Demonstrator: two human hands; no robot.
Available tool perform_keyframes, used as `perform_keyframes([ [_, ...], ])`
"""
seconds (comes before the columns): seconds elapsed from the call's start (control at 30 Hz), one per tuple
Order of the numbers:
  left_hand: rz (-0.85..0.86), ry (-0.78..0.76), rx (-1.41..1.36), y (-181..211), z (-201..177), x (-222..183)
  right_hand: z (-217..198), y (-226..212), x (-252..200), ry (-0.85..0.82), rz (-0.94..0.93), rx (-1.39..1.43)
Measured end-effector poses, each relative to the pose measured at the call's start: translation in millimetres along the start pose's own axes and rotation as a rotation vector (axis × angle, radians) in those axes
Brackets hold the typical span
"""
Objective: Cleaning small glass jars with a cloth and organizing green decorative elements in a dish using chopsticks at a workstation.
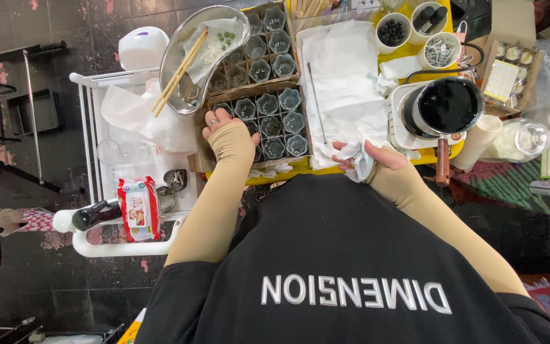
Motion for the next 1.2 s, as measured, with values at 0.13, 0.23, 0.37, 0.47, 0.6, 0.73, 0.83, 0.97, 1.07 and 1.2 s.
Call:
perform_keyframes([
  [0.13, -0.087, 0.026, -0.014, -8.5, 32.9, 21.3, -0.1, -0.2, 0.4, -0.005, -0.011, -0.026],
  [0.23, -0.185, 0.207, -0.269, -21.2, 31.7, 18.3, -4.1, 2.7, -0.8, 0.010, 0.022, -0.019],
  [0.37, 0.061, 0.161, -0.158, -7.8, -31.2, -9.7, -18.5, 1.6, 0.9, 0.004, -0.021, -0.025],
  [0.47, 0.165, 0.231, -0.407, -10.1, -56.5, -28.7, -33.6, 4.4, 4.7, 0.049, -0.057, -0.020],
  [0.6, 0.247, 0.018, -0.960, 3.5, -43.5, -29.5, 14.0, -16.6, -9.8, -0.014, -0.364, -0.168],
  [0.73, 0.346, -0.157, -1.124, 50.6, -11.0, -32.0, 19.5, -15.1, -7.4, -0.045, -0.626, -0.553],
  [0.83, 0.410, -0.279, -1.345, 91.2, -14.5, -46.5, 72.0, -26.6, -16.1, -0.036, -0.803, -1.119],
  [0.97, 0.599, -0.081, -1.266, 114.3, -56.3, -69.7, 98.8, -36.0, -29.1, 0.055, -1.142, -1.327],
  [1.07, 0.692, 0.188, -0.898, 117.3, -80.3, -79.8, 76.6, -35.9, -18.5, 0.212, -0.891, -1.092],
  [1.2, 0.806, 0.393, -0.639, 123.3, -96.7, -97.4, 39.0, -25.2, 1.5, 0.294, -0.696, -0.873],
])
Point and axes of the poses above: each hand's wrist, its own x-axis towards the middle knuckle, its own z-axis out of the palm, y = z × x, the point moved 6 cm from there along x, towards the middle knuckle, and after that the axes turned 3 degrees about z, right-handed, at the moved point
